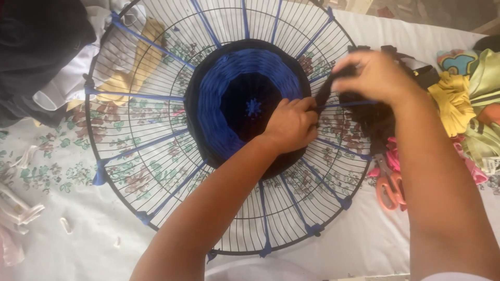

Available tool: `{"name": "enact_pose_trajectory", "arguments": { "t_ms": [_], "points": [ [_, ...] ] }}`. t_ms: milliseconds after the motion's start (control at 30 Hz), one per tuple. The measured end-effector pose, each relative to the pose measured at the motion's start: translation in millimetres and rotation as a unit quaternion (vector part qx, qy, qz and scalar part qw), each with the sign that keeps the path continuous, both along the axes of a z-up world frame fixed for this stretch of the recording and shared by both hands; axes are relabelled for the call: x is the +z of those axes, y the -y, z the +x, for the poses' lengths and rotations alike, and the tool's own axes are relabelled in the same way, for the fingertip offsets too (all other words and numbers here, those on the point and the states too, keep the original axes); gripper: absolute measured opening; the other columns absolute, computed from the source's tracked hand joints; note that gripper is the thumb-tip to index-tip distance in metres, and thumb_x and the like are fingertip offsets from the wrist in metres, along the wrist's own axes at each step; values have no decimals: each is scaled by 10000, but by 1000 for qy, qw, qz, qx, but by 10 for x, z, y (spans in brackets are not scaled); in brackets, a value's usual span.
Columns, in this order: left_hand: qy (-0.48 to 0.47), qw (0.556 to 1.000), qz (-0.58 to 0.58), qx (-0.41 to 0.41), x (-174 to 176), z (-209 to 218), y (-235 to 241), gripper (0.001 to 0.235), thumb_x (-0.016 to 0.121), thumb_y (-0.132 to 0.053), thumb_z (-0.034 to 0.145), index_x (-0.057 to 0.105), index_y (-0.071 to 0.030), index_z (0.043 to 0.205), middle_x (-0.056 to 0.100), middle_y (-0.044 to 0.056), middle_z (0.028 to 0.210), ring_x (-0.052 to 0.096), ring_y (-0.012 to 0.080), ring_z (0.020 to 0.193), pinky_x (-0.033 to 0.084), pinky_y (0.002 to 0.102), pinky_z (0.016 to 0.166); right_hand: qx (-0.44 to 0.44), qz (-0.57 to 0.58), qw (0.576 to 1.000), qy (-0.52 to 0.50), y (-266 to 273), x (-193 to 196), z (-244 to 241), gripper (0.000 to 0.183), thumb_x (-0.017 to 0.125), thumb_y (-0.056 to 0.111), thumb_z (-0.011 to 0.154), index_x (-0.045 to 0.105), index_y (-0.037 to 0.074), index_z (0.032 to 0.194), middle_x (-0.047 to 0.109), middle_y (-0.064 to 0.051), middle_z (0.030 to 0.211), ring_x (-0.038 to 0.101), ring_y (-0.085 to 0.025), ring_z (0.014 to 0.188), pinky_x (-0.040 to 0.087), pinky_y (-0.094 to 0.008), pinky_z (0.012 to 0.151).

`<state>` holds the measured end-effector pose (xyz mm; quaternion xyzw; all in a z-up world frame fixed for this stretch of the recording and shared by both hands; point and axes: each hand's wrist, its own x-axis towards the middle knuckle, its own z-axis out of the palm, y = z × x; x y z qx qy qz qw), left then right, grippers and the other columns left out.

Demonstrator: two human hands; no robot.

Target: Weaving strips of dark fabric onto a metal fan guard frame to create a decorative rug or mat.

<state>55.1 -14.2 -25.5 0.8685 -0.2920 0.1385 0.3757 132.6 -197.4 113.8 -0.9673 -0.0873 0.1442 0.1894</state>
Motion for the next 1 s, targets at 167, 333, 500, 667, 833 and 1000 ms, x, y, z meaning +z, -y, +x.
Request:
{"name": "enact_pose_trajectory", "arguments": {
  "t_ms": [167,333,500,667,833,1000],
  "points": [
    [-38,999,-14,8,86,-26,-26,194,733,-223,812,730,-97,959,701,62,1167,685,247,1031,472,411,913,16,342,931,126,156,-148,463,116,710,12,1051,662,-29,1149,738,-78,983,758,-150,849,643,-290,768],
    [-177,969,-169,41,-2,326,-15,719,789,-328,828,489,-33,1411,716,95,1143,700,298,896,564,410,808,28,521,833,186,-478,-41,424,152,679,-53,1087,646,-45,1236,729,-129,1076,755,-189,860,660,-309,764],
    [-419,817,-392,56,328,645,-266,298,696,-255,956,725,-19,1136,784,117,1019,722,200,757,564,338,594,108,452,885,6,-965,66,84,192,589,51,1066,669,-18,1227,750,-121,1096,770,-160,974,674,-300,887],
    [-436,721,-536,41,136,825,-331,258,660,-146,927,686,25,1118,744,141,999,747,203,759,619,321,596,90,296,950,45,-507,-138,28,245,630,130,998,658,17,1214,726,-74,1073,710,-127,935,609,-289,810],
    [-434,712,-550,37,197,923,-222,263,666,-163,951,683,61,1088,736,147,982,756,219,789,643,334,649,40,151,988,4,-95,-527,-57,208,738,136,928,744,-6,1081,775,-90,964,713,-148,872,563,-290,789],
    [-388,802,-444,93,508,1055,-324,255,630,-189,990,723,19,1105,783,91,902,664,163,692,558,264,567,-32,261,965,-10,-10,-690,-63,176,744,108,914,723,-14,1039,754,-57,919,692,-120,820,561,-268,757]
  ]
}}
